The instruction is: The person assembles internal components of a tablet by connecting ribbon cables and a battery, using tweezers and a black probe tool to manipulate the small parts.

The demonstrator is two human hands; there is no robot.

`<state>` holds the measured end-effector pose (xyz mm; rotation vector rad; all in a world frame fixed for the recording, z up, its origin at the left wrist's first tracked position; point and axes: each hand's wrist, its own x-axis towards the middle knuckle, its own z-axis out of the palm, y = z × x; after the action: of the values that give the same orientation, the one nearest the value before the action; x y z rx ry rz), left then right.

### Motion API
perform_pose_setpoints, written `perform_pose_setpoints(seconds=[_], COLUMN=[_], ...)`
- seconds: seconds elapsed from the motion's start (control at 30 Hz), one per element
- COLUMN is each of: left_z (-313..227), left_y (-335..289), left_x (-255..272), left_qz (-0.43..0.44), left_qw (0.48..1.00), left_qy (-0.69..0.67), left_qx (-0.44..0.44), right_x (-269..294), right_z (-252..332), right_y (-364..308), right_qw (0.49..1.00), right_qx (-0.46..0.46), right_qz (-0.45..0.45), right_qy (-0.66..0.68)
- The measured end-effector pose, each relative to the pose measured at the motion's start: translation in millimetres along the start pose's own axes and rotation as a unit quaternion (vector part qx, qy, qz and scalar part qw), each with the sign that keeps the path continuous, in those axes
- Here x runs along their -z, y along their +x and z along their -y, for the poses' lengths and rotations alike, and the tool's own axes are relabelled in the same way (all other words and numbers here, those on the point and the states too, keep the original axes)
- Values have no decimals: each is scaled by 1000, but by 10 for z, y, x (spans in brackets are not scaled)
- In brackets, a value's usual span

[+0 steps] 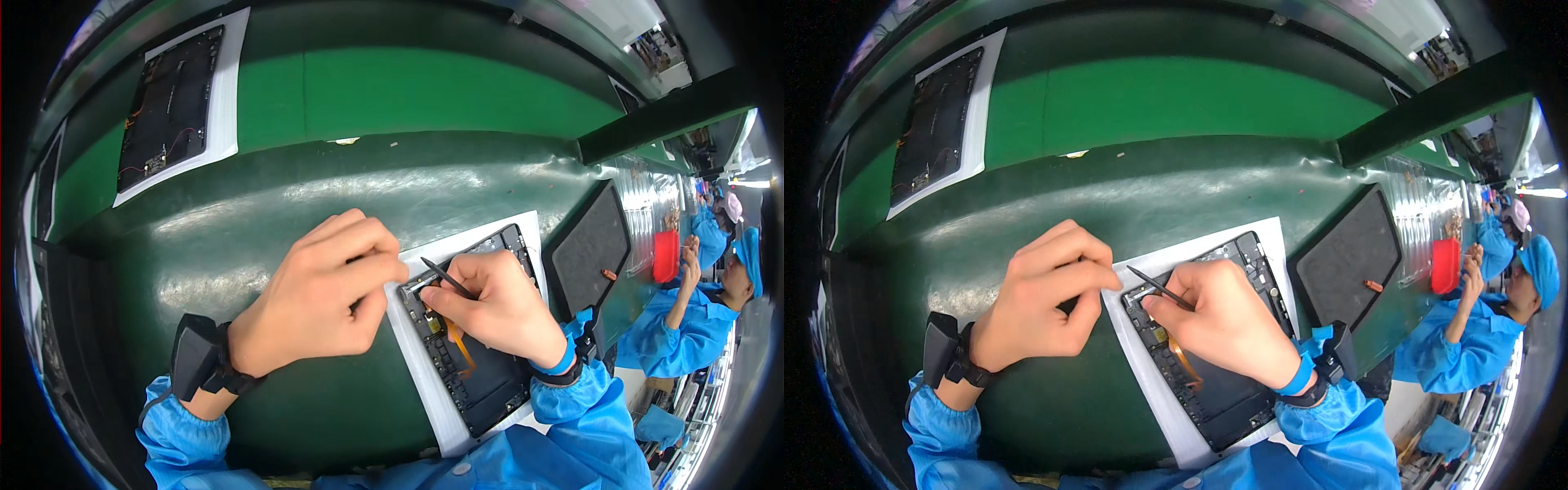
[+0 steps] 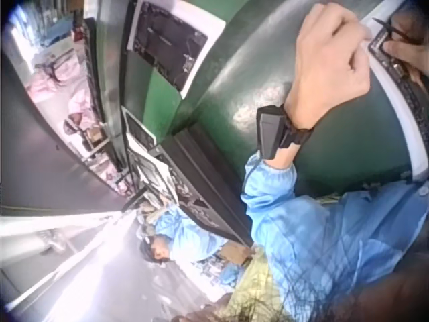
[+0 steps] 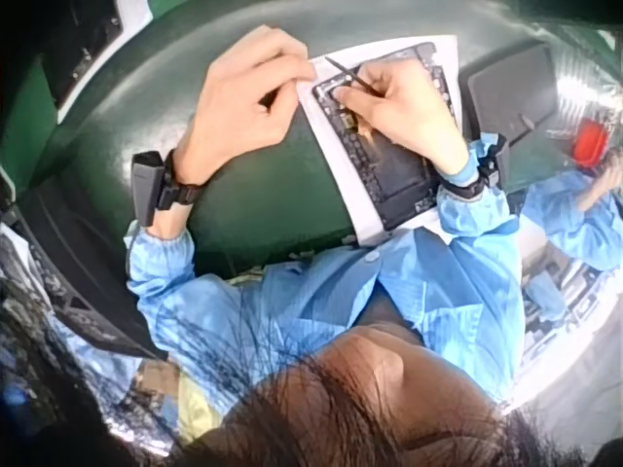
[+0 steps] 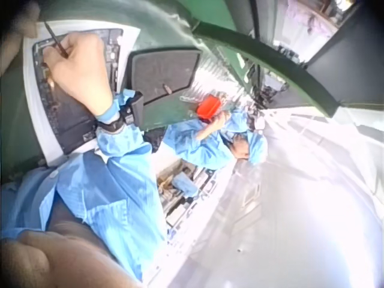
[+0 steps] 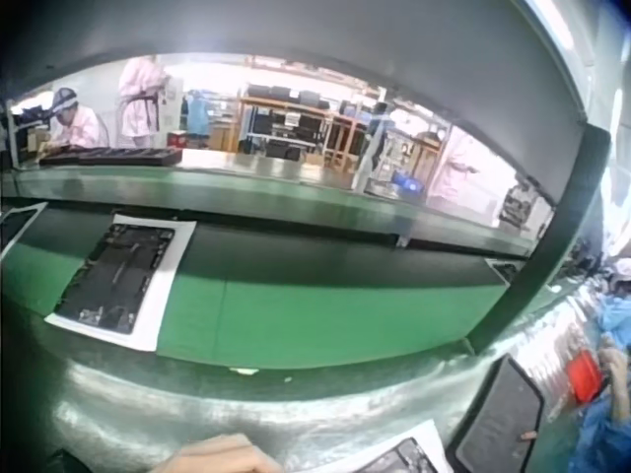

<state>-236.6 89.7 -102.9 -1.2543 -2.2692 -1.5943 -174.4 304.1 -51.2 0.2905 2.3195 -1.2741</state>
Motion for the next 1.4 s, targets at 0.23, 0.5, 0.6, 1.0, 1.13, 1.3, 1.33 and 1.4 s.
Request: perform_pose_setpoints(seconds=[0.23, 0.5, 0.6, 1.0, 1.13, 1.3, 1.33, 1.4], left_z=[13, 32, 25, -49, -88, -146, -139, -155], left_y=[-58, -50, -50, -88, -116, -79, -85, -113], left_x=[30, -7, -29, -70, -51, -21, -48, -87], left_qz=[48, 66, 73, 89, 143, 185, 178, 182], left_qw=[995, 992, 990, 982, 974, 964, 959, 952], left_qy=[57, 71, 78, 99, 118, 148, 172, 196], left_qx=[-68, -83, -89, -134, -129, -122, -137, -152], right_x=[-12, -19, -65, 94, 191, 28, 14, -20], right_z=[78, 45, -30, -120, -244, -316, -350, -438], right_y=[11, 61, 76, -187, -646, -739, -750, -766], right_qw=[1000, 999, 997, 993, 998, 995, 995, 995], right_qx=[28, 30, 80, 46, -25, -28, -30, 9], right_qz=[-7, 4, -16, -88, -40, 38, 36, 43], right_qy=[-13, 13, -10, -56, -34, 87, 94, 86])
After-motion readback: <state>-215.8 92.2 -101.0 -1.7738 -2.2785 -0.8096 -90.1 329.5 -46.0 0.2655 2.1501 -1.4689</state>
